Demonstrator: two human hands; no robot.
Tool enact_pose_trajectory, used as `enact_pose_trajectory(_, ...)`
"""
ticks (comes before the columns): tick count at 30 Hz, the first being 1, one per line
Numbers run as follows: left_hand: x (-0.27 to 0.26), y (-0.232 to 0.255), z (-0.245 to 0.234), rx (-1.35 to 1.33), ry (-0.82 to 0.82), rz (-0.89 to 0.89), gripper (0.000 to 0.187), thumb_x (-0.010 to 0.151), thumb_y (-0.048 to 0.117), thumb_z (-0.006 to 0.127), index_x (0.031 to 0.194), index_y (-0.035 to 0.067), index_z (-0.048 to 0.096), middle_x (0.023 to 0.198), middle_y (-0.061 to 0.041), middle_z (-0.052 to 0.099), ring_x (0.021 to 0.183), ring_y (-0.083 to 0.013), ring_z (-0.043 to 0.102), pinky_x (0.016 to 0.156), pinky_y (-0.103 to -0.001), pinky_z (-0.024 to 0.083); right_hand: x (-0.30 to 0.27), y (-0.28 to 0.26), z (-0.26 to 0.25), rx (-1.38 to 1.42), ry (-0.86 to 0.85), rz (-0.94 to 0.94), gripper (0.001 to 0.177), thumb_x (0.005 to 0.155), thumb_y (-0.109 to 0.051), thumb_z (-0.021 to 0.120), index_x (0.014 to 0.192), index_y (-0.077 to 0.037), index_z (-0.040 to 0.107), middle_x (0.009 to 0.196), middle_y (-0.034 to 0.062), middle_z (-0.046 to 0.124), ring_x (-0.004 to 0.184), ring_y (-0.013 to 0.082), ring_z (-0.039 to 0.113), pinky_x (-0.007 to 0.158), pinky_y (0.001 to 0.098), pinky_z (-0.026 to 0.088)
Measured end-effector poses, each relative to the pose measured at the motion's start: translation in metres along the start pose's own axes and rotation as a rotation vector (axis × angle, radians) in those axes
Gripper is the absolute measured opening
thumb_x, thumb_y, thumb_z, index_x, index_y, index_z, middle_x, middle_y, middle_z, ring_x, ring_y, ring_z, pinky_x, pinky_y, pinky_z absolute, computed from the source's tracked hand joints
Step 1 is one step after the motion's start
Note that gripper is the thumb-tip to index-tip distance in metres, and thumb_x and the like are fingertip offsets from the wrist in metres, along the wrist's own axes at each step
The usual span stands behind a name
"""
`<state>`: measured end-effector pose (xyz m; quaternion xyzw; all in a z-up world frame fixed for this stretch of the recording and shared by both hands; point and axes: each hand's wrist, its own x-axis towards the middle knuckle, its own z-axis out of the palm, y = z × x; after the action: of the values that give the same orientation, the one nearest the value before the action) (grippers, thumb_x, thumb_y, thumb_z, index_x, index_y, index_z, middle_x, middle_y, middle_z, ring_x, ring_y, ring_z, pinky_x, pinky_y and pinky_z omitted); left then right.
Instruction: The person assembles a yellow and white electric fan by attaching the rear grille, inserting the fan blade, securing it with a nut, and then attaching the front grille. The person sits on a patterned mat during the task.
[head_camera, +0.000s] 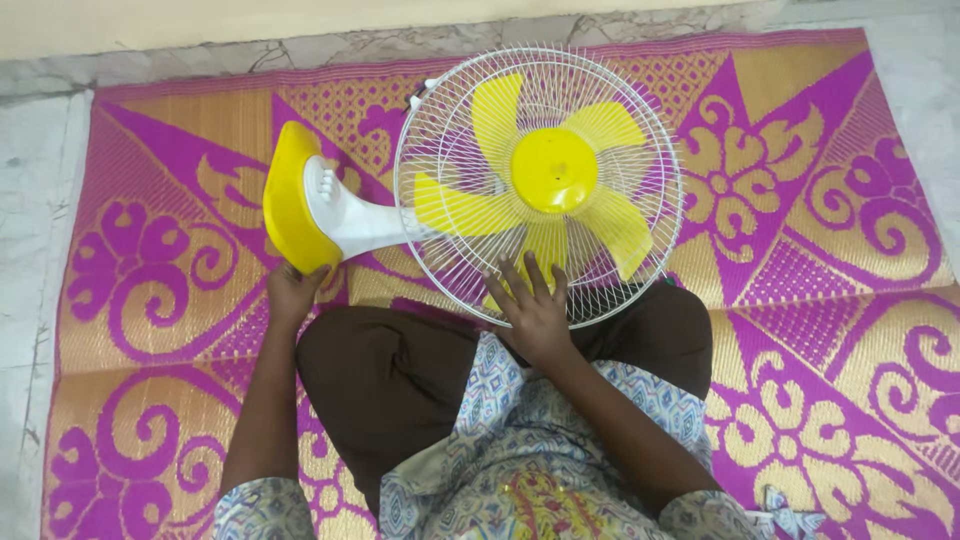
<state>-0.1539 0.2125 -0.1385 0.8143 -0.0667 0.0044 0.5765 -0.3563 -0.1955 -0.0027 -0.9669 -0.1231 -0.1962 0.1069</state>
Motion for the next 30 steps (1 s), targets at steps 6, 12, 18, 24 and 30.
enact_pose_trajectory(6,0.027,0.048,0.001,0.196,0.134,-0.164,0.039,0.089,0.021,0.078,0.118,-0.004,0.069,0.107,-0.016,0.076,0.094,-0.0234,0.074,0.081,-0.037,0.057,0.018,-0.001,-0.004,0.017,-0.05,0.03,0.106,0.06,-0.043,0.093,0.154,-0.021,0.046,0.163,0.011,0.038,0.152,0.0405,0.029,0.116,0.069,0.022)
enact_pose_trajectory(12,0.039,0.086,0.053,0.367,0.456,0.021,0.06,0.088,0.022,0.082,0.131,-0.011,0.056,0.127,-0.027,0.064,0.116,-0.0394,0.064,0.1,-0.047,0.051,0.026,-0.008,-0.006,-0.012,-0.086,0.033,0.104,0.065,-0.03,0.09,0.157,-0.019,0.043,0.163,0.0126,0.036,0.15,0.0416,0.031,0.115,0.0697,0.021)
enact_pose_trajectory(18,0.005,0.124,0.159,-0.108,0.338,-0.03,0.09,0.089,0.032,0.079,0.153,-0.004,0.027,0.158,-0.027,0.03,0.14,-0.0385,0.041,0.106,-0.048,0.046,0.028,-0.006,-0.001,-0.063,-0.067,0.009,0.097,0.073,-0.025,0.084,0.158,-0.016,0.04,0.166,0.0157,0.033,0.152,0.0438,0.029,0.115,0.0708,0.021)
enact_pose_trajectory(24,-0.019,0.136,0.191,-0.778,-0.029,-0.106,0.08,0.093,0.017,0.072,0.159,0.004,0.027,0.146,-0.02,0.048,0.131,-0.0297,0.052,0.111,-0.044,0.045,0.018,-0.002,-0.011,0.123,-0.084,0.033,0.097,0.075,-0.03,0.084,0.157,-0.012,0.036,0.165,0.0166,0.032,0.154,0.0408,0.026,0.121,0.0668,0.021)
enact_pose_trajectory(30,-0.013,0.125,0.191,-0.68,-0.017,-0.249,0.07,0.096,0.011,0.069,0.156,0.006,0.032,0.142,-0.015,0.055,0.131,-0.0268,0.055,0.115,-0.042,0.043,-0.002,0.021,-0.023,0.07,-0.15,0.066,0.101,0.073,-0.027,0.085,0.159,-0.015,0.034,0.166,0.0118,0.032,0.154,0.0386,0.026,0.121,0.0629,0.021)
